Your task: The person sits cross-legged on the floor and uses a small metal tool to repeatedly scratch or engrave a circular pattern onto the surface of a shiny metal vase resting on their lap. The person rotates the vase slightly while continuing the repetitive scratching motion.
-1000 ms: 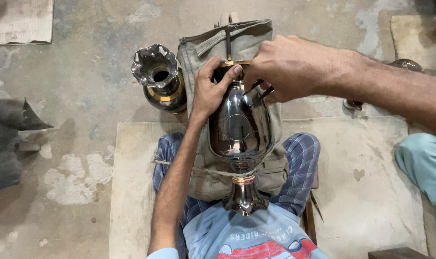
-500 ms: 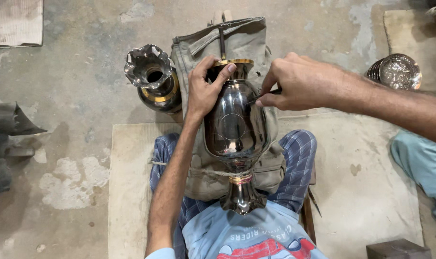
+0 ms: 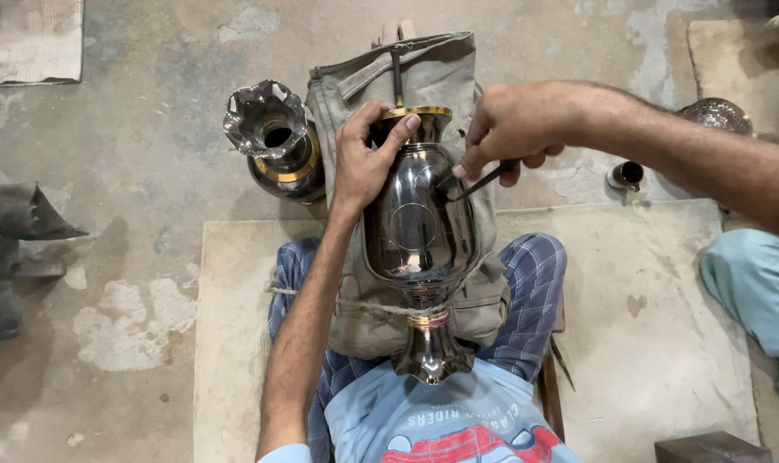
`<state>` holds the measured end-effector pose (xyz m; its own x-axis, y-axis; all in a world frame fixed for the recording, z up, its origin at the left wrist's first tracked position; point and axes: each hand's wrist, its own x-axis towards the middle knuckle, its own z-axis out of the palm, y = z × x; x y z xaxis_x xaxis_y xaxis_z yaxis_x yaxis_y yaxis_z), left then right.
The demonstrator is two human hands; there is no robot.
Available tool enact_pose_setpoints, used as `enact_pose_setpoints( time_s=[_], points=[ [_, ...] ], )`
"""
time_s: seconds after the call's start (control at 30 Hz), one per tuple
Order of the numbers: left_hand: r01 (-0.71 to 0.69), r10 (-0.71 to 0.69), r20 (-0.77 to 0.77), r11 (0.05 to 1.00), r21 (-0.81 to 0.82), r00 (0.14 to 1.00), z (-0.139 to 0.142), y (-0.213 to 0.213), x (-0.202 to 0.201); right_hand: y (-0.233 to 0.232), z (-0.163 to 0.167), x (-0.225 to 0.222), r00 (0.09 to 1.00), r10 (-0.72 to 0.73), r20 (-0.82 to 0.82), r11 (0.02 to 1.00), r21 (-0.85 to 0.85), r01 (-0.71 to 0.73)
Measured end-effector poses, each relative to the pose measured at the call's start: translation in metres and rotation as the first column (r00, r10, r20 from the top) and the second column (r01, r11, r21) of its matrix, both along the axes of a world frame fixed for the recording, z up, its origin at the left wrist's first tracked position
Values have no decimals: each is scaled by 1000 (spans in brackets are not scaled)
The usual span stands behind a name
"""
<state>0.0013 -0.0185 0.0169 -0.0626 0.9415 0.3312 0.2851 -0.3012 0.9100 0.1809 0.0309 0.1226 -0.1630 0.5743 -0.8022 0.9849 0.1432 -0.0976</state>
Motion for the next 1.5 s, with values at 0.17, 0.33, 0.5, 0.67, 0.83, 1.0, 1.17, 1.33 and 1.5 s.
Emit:
enact_pose_setpoints(
  time_s=[0.17,0.33,0.5,0.67,0.83,1.0,1.17,1.33,1.5],
  points=[
    [-12,12,-7,999,-49,1000,-1,0,-2,3,2,-17,892,446,-79,813,452,-366],
    [27,-25,48,999,-42,999,1,1,-2,-18,-7,-20,609,755,243,395,574,-717],
    [-14,21,69,996,-92,997,4,-3,-5,-24,-14,29,730,615,-298,672,683,-287],
    [-78,93,141,991,-109,986,-1,-17,-10,-44,-50,76,11,-209,-978,822,-169,543],
    [-103,150,306,981,-164,940,-25,-73,-16,-70,-102,43,-794,-506,-337,357,-920,163],
    [-72,193,471,962,-262,861,-40,-108,-4,-88,-118,0,-872,-430,-233,310,-946,100],
    [-81,198,439,959,-273,876,-40,-104,1,-96,-118,-9,-917,-348,-196,334,-940,74],
    [-72,184,480,968,-242,858,-50,-97,-1,-115,-116,5,-813,-248,-527,515,-782,350],
    [-190,255,450,964,-186,856,-61,-93,-2,-127,-125,12,-759,-197,-621,718,-619,320]
  ],
)
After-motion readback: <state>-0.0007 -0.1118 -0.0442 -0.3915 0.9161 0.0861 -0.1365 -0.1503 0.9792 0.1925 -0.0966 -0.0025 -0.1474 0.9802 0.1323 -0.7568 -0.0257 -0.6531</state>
